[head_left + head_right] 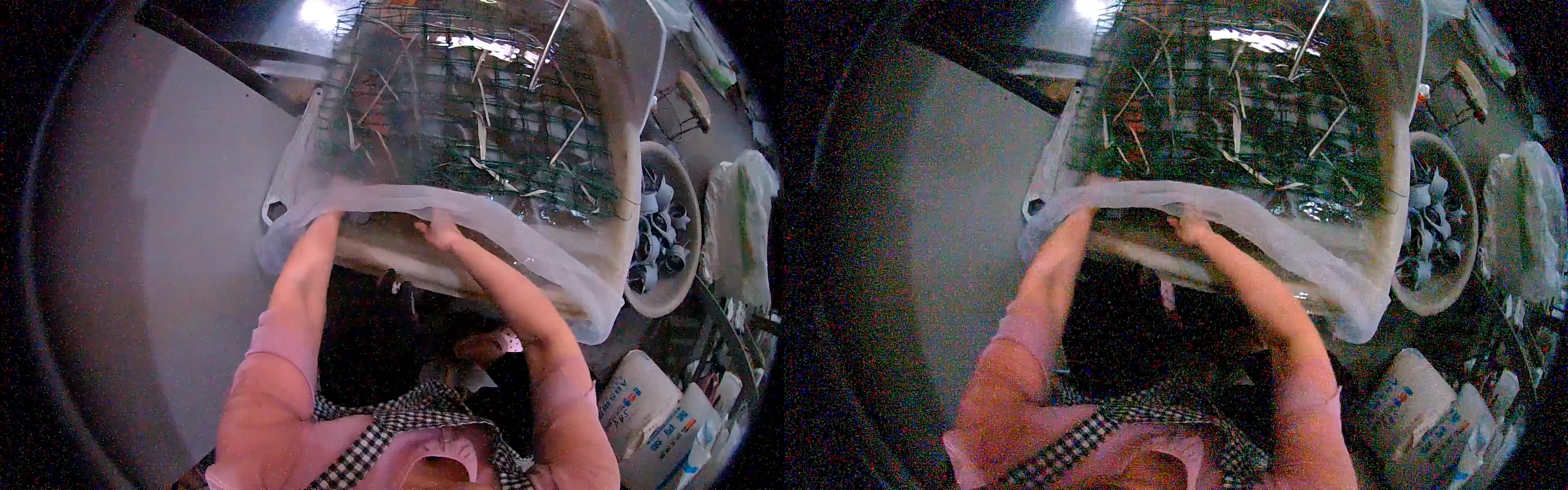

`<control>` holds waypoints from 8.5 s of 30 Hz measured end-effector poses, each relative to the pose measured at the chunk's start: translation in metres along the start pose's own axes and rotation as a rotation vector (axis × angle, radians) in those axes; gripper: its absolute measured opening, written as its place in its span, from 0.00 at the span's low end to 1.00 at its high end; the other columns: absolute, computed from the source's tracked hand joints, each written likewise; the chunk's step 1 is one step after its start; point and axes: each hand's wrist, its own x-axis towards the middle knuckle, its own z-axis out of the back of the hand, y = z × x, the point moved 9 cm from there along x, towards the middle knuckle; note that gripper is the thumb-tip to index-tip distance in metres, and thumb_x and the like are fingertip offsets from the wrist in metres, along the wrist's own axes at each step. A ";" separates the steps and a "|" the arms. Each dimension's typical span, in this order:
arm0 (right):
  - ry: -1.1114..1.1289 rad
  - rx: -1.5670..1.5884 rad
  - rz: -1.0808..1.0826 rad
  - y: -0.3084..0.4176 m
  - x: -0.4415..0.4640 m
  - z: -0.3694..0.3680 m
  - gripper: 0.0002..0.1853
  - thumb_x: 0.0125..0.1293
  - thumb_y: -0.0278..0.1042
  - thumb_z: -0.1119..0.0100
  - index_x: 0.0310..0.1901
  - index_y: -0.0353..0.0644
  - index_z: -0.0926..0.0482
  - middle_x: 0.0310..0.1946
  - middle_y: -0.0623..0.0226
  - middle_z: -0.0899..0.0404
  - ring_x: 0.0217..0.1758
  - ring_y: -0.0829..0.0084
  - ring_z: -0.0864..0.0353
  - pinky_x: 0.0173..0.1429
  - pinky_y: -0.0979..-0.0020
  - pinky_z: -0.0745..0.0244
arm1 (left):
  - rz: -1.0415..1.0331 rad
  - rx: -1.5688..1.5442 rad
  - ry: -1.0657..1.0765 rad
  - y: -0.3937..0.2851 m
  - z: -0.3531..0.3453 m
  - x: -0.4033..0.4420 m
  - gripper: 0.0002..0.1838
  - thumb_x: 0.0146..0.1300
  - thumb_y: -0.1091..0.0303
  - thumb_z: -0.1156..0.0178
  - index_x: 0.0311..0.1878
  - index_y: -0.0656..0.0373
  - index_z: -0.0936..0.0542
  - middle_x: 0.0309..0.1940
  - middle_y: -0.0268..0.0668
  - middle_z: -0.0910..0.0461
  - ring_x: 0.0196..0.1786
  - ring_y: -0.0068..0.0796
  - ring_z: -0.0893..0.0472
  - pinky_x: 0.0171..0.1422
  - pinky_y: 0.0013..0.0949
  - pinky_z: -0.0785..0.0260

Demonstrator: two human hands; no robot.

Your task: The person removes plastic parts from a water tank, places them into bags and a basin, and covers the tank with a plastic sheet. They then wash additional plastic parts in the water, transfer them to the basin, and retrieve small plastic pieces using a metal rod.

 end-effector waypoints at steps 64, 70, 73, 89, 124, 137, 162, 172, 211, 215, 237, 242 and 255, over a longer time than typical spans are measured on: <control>0.048 0.521 -0.202 -0.054 0.022 -0.063 0.19 0.61 0.42 0.51 0.52 0.44 0.31 0.47 0.65 0.28 0.50 0.69 0.32 0.53 0.65 0.36 | -0.153 0.118 0.203 -0.025 -0.014 -0.011 0.20 0.58 0.54 0.51 0.52 0.50 0.30 0.51 0.40 0.30 0.48 0.35 0.27 0.52 0.39 0.33; -0.062 0.582 0.018 -0.067 0.025 -0.051 0.21 0.60 0.43 0.50 0.52 0.43 0.31 0.48 0.63 0.28 0.53 0.67 0.32 0.55 0.66 0.36 | -0.126 -0.167 0.230 -0.033 -0.041 -0.012 0.21 0.58 0.53 0.51 0.53 0.50 0.31 0.51 0.39 0.30 0.49 0.35 0.28 0.52 0.39 0.33; 0.039 0.441 0.053 -0.051 0.022 -0.045 0.23 0.58 0.49 0.49 0.51 0.43 0.30 0.48 0.62 0.28 0.52 0.67 0.31 0.55 0.67 0.36 | -0.065 -0.408 0.292 -0.035 -0.056 -0.014 0.21 0.58 0.53 0.52 0.53 0.50 0.31 0.51 0.38 0.30 0.49 0.35 0.28 0.52 0.39 0.33; 0.375 -0.039 -0.116 0.020 -0.090 0.100 0.24 0.46 0.45 0.41 0.39 0.32 0.24 0.32 0.55 0.23 0.35 0.63 0.25 0.42 0.65 0.32 | 0.357 -1.286 0.675 -0.101 -0.160 -0.065 0.22 0.59 0.50 0.52 0.55 0.48 0.33 0.52 0.35 0.31 0.51 0.35 0.29 0.53 0.39 0.33; -0.150 1.583 -0.129 -0.130 -0.247 0.240 0.22 0.53 0.39 0.49 0.48 0.37 0.31 0.38 0.61 0.23 0.38 0.67 0.22 0.40 0.64 0.23 | 0.380 -2.140 0.450 -0.306 -0.074 -0.167 0.24 0.63 0.49 0.60 0.54 0.58 0.37 0.52 0.42 0.35 0.53 0.42 0.34 0.59 0.46 0.41; -0.574 1.776 0.145 -0.159 -0.312 0.307 0.28 0.50 0.44 0.49 0.52 0.38 0.35 0.49 0.55 0.30 0.49 0.54 0.29 0.54 0.53 0.32 | 0.033 -2.169 0.603 -0.433 -0.041 -0.192 0.21 0.61 0.53 0.52 0.51 0.57 0.32 0.51 0.38 0.30 0.54 0.38 0.32 0.62 0.44 0.42; -0.043 -0.672 -0.051 -0.237 -0.158 0.130 0.18 0.54 0.34 0.53 0.46 0.37 0.28 0.43 0.53 0.26 0.47 0.54 0.28 0.52 0.59 0.36 | -0.857 0.174 0.477 -0.313 -0.118 -0.168 0.17 0.56 0.61 0.49 0.33 0.69 0.24 0.30 0.55 0.24 0.39 0.48 0.24 0.43 0.43 0.34; -0.418 -0.365 -0.105 -0.270 -0.129 0.174 0.19 0.55 0.39 0.54 0.47 0.40 0.27 0.46 0.55 0.27 0.50 0.55 0.30 0.55 0.56 0.38 | -0.226 -0.219 0.390 -0.359 -0.208 -0.109 0.39 0.54 0.47 0.47 0.61 0.67 0.45 0.55 0.51 0.34 0.57 0.47 0.33 0.59 0.38 0.41; -0.205 0.205 -0.325 -0.162 -0.151 0.176 0.24 0.52 0.48 0.49 0.43 0.35 0.26 0.38 0.52 0.23 0.41 0.61 0.24 0.46 0.69 0.32 | -0.157 -0.787 0.114 -0.335 -0.174 -0.071 0.16 0.59 0.57 0.51 0.36 0.60 0.23 0.24 0.43 0.22 0.25 0.43 0.24 0.31 0.46 0.36; 0.000 0.004 -0.387 -0.176 -0.138 0.150 0.17 0.50 0.39 0.48 0.37 0.34 0.25 0.34 0.55 0.22 0.38 0.63 0.24 0.43 0.68 0.31 | -0.247 -0.371 -0.138 -0.354 -0.110 -0.131 0.25 0.56 0.49 0.50 0.21 0.64 0.22 0.23 0.53 0.24 0.28 0.52 0.24 0.37 0.47 0.35; 0.163 0.046 -0.059 -0.025 -0.149 0.149 0.31 0.43 0.40 0.35 0.46 0.28 0.34 0.38 0.50 0.25 0.42 0.62 0.25 0.47 0.67 0.31 | -0.675 0.390 0.389 -0.294 -0.038 -0.211 0.27 0.50 0.46 0.42 0.31 0.67 0.24 0.30 0.52 0.23 0.37 0.48 0.23 0.43 0.43 0.31; 0.168 0.154 0.079 -0.012 -0.148 0.144 0.35 0.45 0.46 0.33 0.49 0.31 0.36 0.40 0.49 0.26 0.44 0.58 0.26 0.48 0.66 0.32 | -0.247 -0.738 0.716 -0.257 -0.061 -0.174 0.23 0.55 0.51 0.43 0.39 0.66 0.26 0.35 0.40 0.24 0.38 0.37 0.23 0.40 0.42 0.28; 0.021 0.618 0.047 -0.017 -0.156 0.171 0.22 0.53 0.41 0.37 0.45 0.38 0.30 0.32 0.69 0.26 0.32 0.80 0.29 0.35 0.77 0.33 | 0.136 -1.073 0.547 -0.275 -0.040 -0.157 0.15 0.60 0.65 0.51 0.28 0.70 0.27 0.20 0.45 0.23 0.18 0.33 0.24 0.20 0.38 0.34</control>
